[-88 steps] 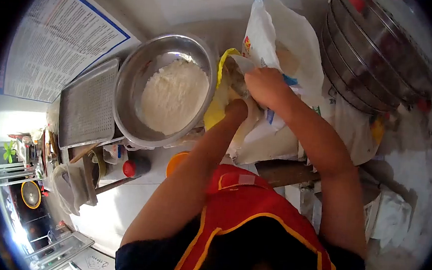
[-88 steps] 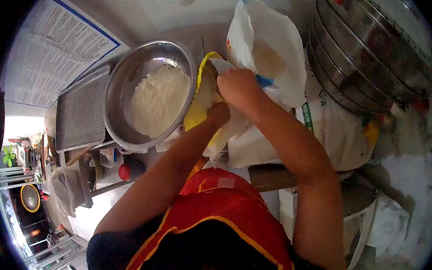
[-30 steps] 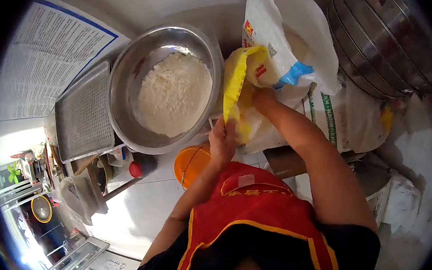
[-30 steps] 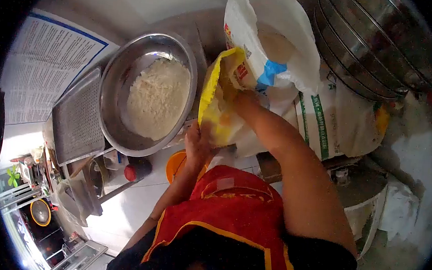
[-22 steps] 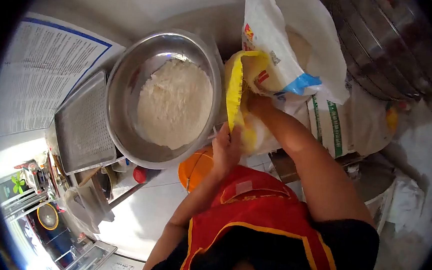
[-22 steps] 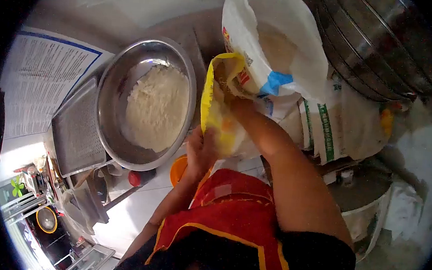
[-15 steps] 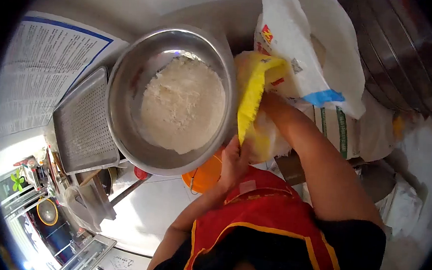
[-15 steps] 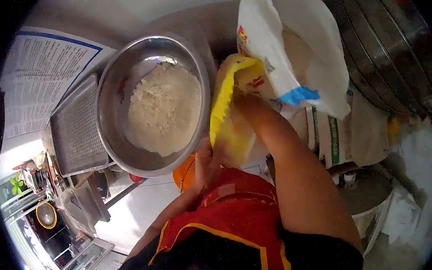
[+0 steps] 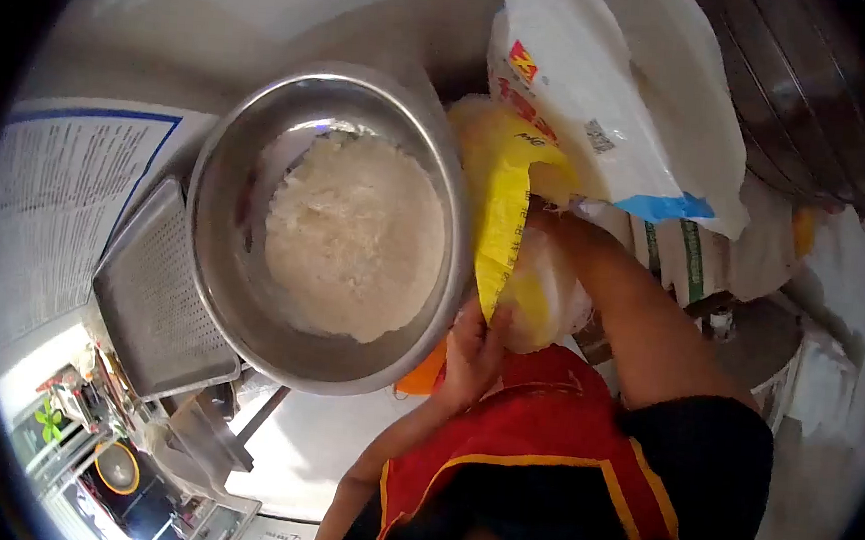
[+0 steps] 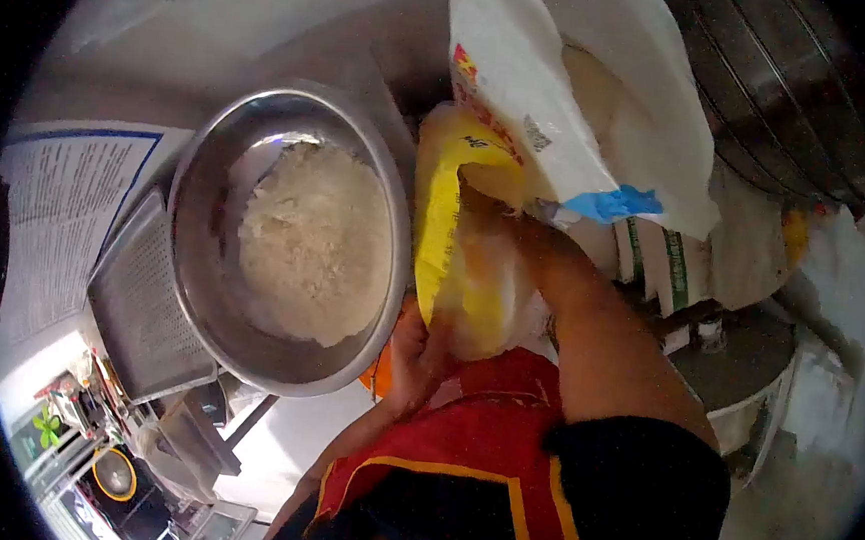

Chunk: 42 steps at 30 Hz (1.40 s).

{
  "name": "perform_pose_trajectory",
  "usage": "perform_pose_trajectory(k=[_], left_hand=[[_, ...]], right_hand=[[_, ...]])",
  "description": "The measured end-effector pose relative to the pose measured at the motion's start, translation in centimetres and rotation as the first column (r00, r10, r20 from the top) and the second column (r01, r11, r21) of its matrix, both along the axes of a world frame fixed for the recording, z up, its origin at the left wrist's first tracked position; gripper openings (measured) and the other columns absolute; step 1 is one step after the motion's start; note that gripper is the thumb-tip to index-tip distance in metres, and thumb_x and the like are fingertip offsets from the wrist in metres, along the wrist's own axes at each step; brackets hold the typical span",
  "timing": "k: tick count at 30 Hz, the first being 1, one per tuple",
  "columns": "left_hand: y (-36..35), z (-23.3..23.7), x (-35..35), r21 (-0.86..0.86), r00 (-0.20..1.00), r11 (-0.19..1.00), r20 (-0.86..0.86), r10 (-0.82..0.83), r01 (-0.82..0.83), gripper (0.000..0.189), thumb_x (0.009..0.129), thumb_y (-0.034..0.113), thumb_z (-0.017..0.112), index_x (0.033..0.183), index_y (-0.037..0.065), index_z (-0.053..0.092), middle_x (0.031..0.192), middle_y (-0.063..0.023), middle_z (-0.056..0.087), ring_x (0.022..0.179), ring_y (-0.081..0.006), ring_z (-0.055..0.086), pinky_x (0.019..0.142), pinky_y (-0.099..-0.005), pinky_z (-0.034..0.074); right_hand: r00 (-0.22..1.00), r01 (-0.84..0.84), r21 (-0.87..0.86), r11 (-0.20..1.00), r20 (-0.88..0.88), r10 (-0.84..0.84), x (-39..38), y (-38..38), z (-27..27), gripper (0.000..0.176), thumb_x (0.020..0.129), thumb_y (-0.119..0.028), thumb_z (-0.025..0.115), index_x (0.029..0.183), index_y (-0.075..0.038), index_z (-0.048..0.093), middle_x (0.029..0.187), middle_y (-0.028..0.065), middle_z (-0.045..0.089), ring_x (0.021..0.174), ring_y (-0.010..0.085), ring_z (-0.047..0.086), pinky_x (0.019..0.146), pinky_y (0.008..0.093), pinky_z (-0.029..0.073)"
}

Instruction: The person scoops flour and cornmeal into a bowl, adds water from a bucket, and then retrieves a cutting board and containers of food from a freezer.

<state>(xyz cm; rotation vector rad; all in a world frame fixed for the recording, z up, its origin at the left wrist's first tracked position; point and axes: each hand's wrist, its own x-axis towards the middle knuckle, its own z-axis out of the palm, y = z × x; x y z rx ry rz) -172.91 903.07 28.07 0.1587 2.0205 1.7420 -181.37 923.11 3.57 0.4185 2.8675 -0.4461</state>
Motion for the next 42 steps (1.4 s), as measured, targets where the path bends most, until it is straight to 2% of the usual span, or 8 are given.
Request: perform_pose_trajectory(k=[5,8,16,25,29,35,41,42], left_hand=[[1.1,0.2,-0.3,0.118,0.996,0.992,0.085,0.033,-0.043,0.019,0.088,0.009,0.045,0.103,-0.001,0.051,0.089,-0.0053,0.058,0.08,-0.0122,0.052,0.07,-0.0254,0.043],[0.6,0.0,0.2,0.002,0.993,0.999,0.116,0.035,-0.036,0.019,0.088,0.009,0.045,0.103,-0.001,0.051,0.089,-0.005,0.058,0.08,-0.0111,0.051,0.07,-0.0241,0.042],[1.2,0.3,0.2,0.096,0.989,0.989,0.113,0.099,-0.11,0.018,0.089,0.01,0.046,0.101,-0.001,0.052,0.09,-0.0046,0.057,0.079,-0.0103,0.051,0.07,-0.0226,0.041],[0.8,1.3,-0.8,0.045,0.996,0.999,0.088,0.01,-0.014,0.015,0.088,0.008,0.044,0.099,0.0,0.052,0.083,-0.0023,0.056,0.073,-0.0082,0.049,0.064,-0.021,0.04],[1.8,2.4,-1.0,0.065,0.999,0.998,0.034,-0.009,0.007,0.015,0.089,0.009,0.043,0.098,0.0,0.051,0.079,-0.0026,0.055,0.068,-0.0089,0.05,0.06,-0.0215,0.041],[2.1,3.5,-1.5,0.029,0.976,0.999,0.214,-0.025,0.019,0.017,0.09,0.012,0.043,0.1,0.0,0.049,0.078,-0.0027,0.056,0.061,-0.0083,0.051,0.052,-0.0218,0.041],[0.8,0.6,-2.2,-0.094,0.977,0.972,-0.002,-0.215,0.214,0.021,0.088,0.014,0.046,0.105,0.001,0.048,0.078,-0.0059,0.057,0.064,-0.0115,0.053,0.057,-0.0251,0.043],[1.1,1.2,-2.6,-0.157,0.969,0.958,0.108,-0.223,0.238,0.023,0.087,0.013,0.047,0.107,0.001,0.048,0.079,-0.0076,0.058,0.066,-0.0143,0.055,0.059,-0.0266,0.044]], right_hand=[[1.0,0.013,-0.022,1.0,0.029,-0.013,1.4,0.1,0.8,0.021,0.08,-0.017,0.048,0.096,-0.008,0.059,0.092,0.0096,0.06,0.082,0.0242,0.058,0.067,0.0378,0.046],[0.998,0.017,-0.04,0.999,0.054,-0.015,2.1,0.3,0.9,0.021,0.081,-0.017,0.048,0.096,-0.008,0.059,0.092,0.0098,0.06,0.081,0.0243,0.058,0.067,0.0378,0.046],[0.996,0.014,-0.112,0.994,0.091,-0.003,2.2,0.3,1.3,0.021,0.081,-0.018,0.048,0.096,-0.008,0.059,0.091,0.0103,0.06,0.08,0.0246,0.058,0.066,0.0379,0.046],[0.928,-0.06,-0.416,0.907,0.311,0.204,3.6,4.5,7.2,0.021,0.081,-0.018,0.048,0.097,-0.008,0.058,0.089,0.0108,0.06,0.079,0.0249,0.058,0.066,0.0379,0.046],[0.948,-0.079,-0.314,0.946,0.27,0.169,2.5,4.0,6.4,0.021,0.081,-0.018,0.048,0.097,-0.007,0.058,0.089,0.0111,0.06,0.078,0.025,0.058,0.065,0.0379,0.046],[0.99,0.009,-0.147,0.989,0.137,0.011,-1.6,1.7,1.5,0.021,0.082,-0.018,0.048,0.097,-0.007,0.058,0.088,0.0115,0.06,0.078,0.0252,0.058,0.065,0.038,0.046],[0.99,0.101,-0.129,0.987,0.112,-0.087,-1.0,0.6,-2.1,0.021,0.082,-0.018,0.048,0.097,-0.007,0.057,0.087,0.0118,0.059,0.077,0.0253,0.058,0.064,0.038,0.045],[0.988,0.116,-0.135,0.984,0.12,-0.1,-0.4,0.4,-2.4,0.021,0.082,-0.018,0.048,0.097,-0.007,0.057,0.087,0.0119,0.059,0.077,0.0254,0.058,0.064,0.038,0.045]])
